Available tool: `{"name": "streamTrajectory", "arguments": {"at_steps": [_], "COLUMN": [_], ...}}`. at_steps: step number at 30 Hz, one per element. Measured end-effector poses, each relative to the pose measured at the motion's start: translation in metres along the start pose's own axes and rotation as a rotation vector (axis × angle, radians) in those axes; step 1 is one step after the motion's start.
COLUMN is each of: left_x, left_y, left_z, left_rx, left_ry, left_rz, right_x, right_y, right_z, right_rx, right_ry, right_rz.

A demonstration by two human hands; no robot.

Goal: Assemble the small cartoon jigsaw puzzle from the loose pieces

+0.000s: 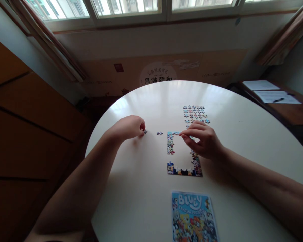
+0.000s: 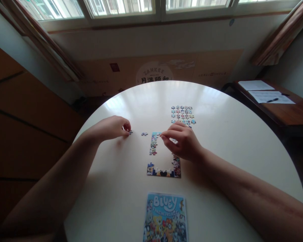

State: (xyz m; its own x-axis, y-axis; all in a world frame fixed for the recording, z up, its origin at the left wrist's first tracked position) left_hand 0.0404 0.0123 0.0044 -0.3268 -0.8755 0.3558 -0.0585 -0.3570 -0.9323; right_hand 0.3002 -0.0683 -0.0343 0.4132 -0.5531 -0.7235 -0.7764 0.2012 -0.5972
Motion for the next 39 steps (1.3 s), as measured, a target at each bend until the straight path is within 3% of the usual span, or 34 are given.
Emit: {"name": "streamTrajectory", "arguments": {"at_steps": [28,39], "left_x": [-0.0038,0.0017], "left_y": [0.0027,0.0034], "left_z": [-0.0032,-0.0002], "left_rx": [0.065,0.082], "left_ry": [0.06,0.048], "left_rz": [-0.004,-0.078], "right_x": [0.0018,-0.0002], "right_y": [0.0025,0.0017], "right_z": [0.0024,0.0001], "right_rx": [-0.01,-0.007], "right_ry": [0.026,0.023], "right_rz": [-0.046,-0.044]}}
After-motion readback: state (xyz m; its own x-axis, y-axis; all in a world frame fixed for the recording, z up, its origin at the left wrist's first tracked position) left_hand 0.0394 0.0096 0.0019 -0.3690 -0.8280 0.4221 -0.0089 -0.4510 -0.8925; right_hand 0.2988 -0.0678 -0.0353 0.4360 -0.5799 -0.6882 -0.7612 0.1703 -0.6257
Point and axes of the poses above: each hand's wrist, its own x-axis away from the middle knuckle, its own y-axis out of the palm, z = x × y, the point moved 3 cm from there along -x, towards the middle knuckle, and after that the axes turned 3 degrees about -z, right-handed, at the moved point
